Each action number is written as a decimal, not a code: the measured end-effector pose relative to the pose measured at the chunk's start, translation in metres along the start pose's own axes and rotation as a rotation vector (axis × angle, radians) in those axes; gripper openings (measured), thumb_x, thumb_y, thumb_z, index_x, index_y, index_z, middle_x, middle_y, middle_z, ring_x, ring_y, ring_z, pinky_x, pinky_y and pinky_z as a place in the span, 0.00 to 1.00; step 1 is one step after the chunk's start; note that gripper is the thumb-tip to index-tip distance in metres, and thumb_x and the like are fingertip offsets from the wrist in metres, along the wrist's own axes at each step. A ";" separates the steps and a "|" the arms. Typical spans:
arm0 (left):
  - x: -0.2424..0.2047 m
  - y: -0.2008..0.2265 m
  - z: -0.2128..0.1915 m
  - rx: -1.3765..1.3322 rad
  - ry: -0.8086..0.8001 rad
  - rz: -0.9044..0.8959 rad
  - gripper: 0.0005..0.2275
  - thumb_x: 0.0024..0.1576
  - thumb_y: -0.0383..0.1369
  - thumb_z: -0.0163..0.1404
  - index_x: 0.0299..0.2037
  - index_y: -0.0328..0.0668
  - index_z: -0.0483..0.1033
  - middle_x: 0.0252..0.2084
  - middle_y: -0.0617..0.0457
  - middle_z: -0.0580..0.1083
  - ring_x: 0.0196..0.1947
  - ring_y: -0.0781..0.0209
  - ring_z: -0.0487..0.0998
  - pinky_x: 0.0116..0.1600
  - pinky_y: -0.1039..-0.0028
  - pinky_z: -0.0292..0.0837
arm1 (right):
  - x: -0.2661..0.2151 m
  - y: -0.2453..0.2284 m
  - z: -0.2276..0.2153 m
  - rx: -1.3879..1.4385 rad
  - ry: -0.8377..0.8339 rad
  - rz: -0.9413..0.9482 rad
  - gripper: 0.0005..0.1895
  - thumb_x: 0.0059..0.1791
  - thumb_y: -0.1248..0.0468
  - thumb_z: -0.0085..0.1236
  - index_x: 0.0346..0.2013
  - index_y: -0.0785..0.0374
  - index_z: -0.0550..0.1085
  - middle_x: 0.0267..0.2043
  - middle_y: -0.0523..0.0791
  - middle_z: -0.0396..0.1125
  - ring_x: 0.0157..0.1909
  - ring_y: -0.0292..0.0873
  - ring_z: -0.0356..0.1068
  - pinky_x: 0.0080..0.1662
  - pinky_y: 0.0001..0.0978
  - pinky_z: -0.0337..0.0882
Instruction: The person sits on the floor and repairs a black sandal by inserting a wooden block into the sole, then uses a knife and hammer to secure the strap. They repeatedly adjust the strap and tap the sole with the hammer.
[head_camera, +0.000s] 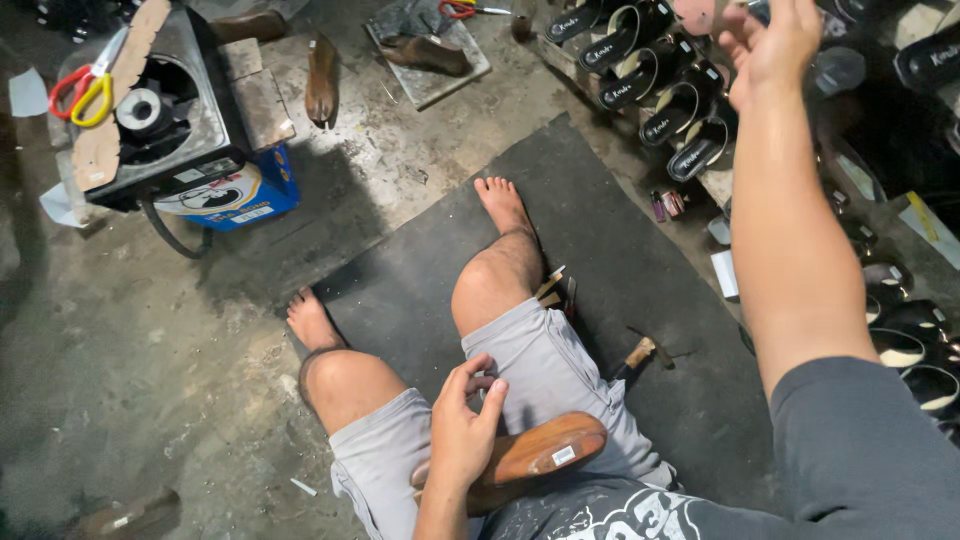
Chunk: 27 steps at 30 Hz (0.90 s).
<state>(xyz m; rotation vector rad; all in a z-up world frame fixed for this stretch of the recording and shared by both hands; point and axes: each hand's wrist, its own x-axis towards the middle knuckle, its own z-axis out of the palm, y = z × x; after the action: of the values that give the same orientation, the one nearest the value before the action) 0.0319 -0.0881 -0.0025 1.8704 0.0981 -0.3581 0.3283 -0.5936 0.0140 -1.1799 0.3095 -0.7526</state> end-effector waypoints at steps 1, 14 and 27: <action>0.000 0.004 -0.002 0.022 0.000 -0.028 0.19 0.54 0.33 0.57 0.56 0.37 0.74 0.51 0.50 0.79 0.46 0.60 0.81 0.47 0.70 0.75 | -0.027 -0.001 0.004 -0.087 -0.026 -0.048 0.18 0.57 0.60 0.51 0.60 0.65 0.64 0.46 0.41 0.74 0.35 0.39 0.78 0.36 0.28 0.77; -0.008 0.074 -0.071 0.959 0.402 0.915 0.38 0.42 0.35 0.59 0.68 0.50 0.61 0.62 0.41 0.68 0.61 0.42 0.69 0.69 0.43 0.48 | -0.380 -0.097 0.040 -0.243 -1.109 -0.117 0.16 0.50 0.62 0.65 0.50 0.67 0.79 0.46 0.53 0.75 0.46 0.46 0.77 0.49 0.33 0.75; -0.031 0.051 -0.144 -0.179 0.554 0.597 0.42 0.56 0.58 0.57 0.71 0.32 0.61 0.55 0.49 0.72 0.52 0.61 0.73 0.59 0.71 0.68 | -0.430 -0.089 0.037 -0.772 -1.780 0.044 0.28 0.51 0.50 0.57 0.62 0.60 0.70 0.68 0.50 0.66 0.65 0.51 0.69 0.62 0.43 0.71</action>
<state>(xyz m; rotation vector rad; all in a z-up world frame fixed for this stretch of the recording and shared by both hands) 0.0433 0.0343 0.0938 1.6807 -0.0557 0.5644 0.0069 -0.2934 0.0403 -2.0891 -0.9457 0.7085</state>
